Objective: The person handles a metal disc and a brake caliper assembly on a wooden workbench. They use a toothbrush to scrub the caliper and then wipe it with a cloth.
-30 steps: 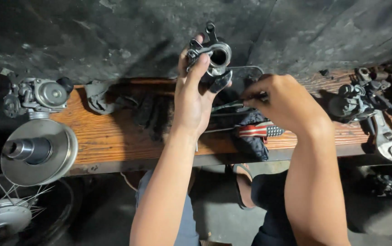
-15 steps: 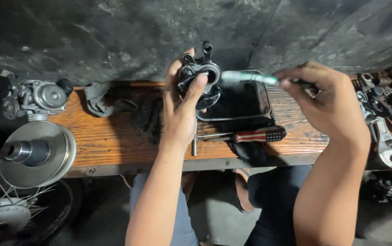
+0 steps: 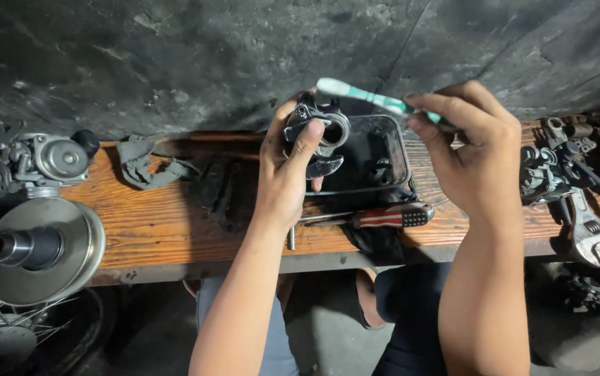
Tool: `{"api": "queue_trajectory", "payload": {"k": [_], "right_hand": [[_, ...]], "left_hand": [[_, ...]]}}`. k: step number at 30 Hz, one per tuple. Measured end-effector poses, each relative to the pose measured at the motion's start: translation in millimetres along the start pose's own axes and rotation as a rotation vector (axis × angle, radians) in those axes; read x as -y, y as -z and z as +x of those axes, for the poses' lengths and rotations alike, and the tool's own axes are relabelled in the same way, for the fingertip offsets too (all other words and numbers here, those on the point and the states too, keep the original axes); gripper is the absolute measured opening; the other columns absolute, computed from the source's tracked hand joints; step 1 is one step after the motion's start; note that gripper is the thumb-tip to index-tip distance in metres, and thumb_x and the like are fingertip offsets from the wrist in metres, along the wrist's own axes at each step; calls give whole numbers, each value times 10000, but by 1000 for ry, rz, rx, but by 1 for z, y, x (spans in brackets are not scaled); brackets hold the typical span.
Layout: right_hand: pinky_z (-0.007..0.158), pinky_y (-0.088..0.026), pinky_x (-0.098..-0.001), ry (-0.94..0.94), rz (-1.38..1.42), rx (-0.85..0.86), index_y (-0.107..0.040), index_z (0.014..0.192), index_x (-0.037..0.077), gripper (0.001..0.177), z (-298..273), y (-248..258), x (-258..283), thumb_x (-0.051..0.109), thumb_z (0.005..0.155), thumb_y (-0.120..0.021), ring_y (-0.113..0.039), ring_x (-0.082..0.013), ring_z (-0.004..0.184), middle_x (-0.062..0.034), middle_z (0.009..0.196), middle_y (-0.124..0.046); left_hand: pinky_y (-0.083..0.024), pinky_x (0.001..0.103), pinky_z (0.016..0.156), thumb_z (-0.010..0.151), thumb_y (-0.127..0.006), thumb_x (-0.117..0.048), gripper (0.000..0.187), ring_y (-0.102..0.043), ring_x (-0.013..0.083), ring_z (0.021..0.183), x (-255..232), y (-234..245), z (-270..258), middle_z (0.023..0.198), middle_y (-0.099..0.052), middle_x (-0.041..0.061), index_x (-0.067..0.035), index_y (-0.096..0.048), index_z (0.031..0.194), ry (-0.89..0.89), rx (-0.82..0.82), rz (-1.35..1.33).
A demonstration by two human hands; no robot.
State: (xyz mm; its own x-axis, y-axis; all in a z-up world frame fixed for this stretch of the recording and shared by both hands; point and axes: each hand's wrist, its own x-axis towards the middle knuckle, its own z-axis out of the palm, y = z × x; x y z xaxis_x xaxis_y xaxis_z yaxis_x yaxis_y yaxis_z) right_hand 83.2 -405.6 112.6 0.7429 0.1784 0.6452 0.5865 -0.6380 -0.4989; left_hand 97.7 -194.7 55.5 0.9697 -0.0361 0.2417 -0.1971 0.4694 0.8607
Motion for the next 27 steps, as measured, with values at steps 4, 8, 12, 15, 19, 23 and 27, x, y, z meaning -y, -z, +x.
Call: {"api": "queue_trajectory", "payload": {"k": [4, 8, 12, 15, 19, 23, 27], "right_hand": [[615, -415, -262, -63, 83, 103, -749, 1118, -94, 187, 2, -3, 7, -145, 939, -765, -506, -148, 689, -104, 970, -635], [636, -434, -296, 10, -6, -14, -759, 1163, -113, 212, 2, -7, 8, -157, 959, -792, -534, -189, 719, -153, 1018, -639], [619, -430, -269, -53, 71, 80, -754, 1102, -105, 193, 1, -4, 11, -149, 914, -765, -533, -156, 702, -118, 987, -643], [582, -397, -278, -12, 5, -5, -763, 1153, -113, 208, 0, -8, 7, -174, 954, -782, -497, -160, 668, -132, 975, -613], [575, -359, -267, 2, 11, -32, -758, 1151, -119, 216, -2, -2, 10, -185, 947, -787, -455, -153, 662, -146, 997, -622], [541, -312, -254, -62, 56, 92, -753, 1138, -151, 200, -3, 14, 1, -92, 947, -760, -452, -143, 632, -144, 936, -633], [533, -377, -284, -108, -51, 169, -757, 1087, -146, 229, -9, 35, -16, -75, 872, -789, -520, -190, 639, -167, 954, -671]], "left_hand": [[-376, 210, 423, 959, -677, -384, 564, -522, 70, 605, -6, -2, -1, 999, -664, 74, -72, -560, 1414, 19, 26, 22], [-361, 195, 416, 976, -665, -363, 439, -511, 46, 596, -5, -1, -2, 937, -662, 41, -79, -603, 1305, 18, 0, 18], [-352, 190, 393, 976, -636, -389, 531, -516, 46, 580, -11, -3, -2, 950, -657, 58, -69, -572, 1395, 37, -5, 45], [-392, 199, 400, 972, -655, -380, 479, -535, 60, 573, -1, 3, -1, 890, -660, 55, -52, -588, 1315, 37, -28, 9], [-401, 206, 426, 994, -638, -384, 429, -539, 67, 600, -7, 2, -4, 911, -660, 55, -67, -592, 1278, -6, 7, 26], [-416, 205, 429, 990, -616, -416, 568, -563, 90, 670, -6, 2, -4, 1076, -653, 113, -27, -539, 1397, -17, -16, -12], [-472, 239, 499, 1016, -594, -427, 505, -641, 142, 858, 1, 7, -2, 1229, -653, 144, -68, -534, 1367, -45, -57, -109]]}}
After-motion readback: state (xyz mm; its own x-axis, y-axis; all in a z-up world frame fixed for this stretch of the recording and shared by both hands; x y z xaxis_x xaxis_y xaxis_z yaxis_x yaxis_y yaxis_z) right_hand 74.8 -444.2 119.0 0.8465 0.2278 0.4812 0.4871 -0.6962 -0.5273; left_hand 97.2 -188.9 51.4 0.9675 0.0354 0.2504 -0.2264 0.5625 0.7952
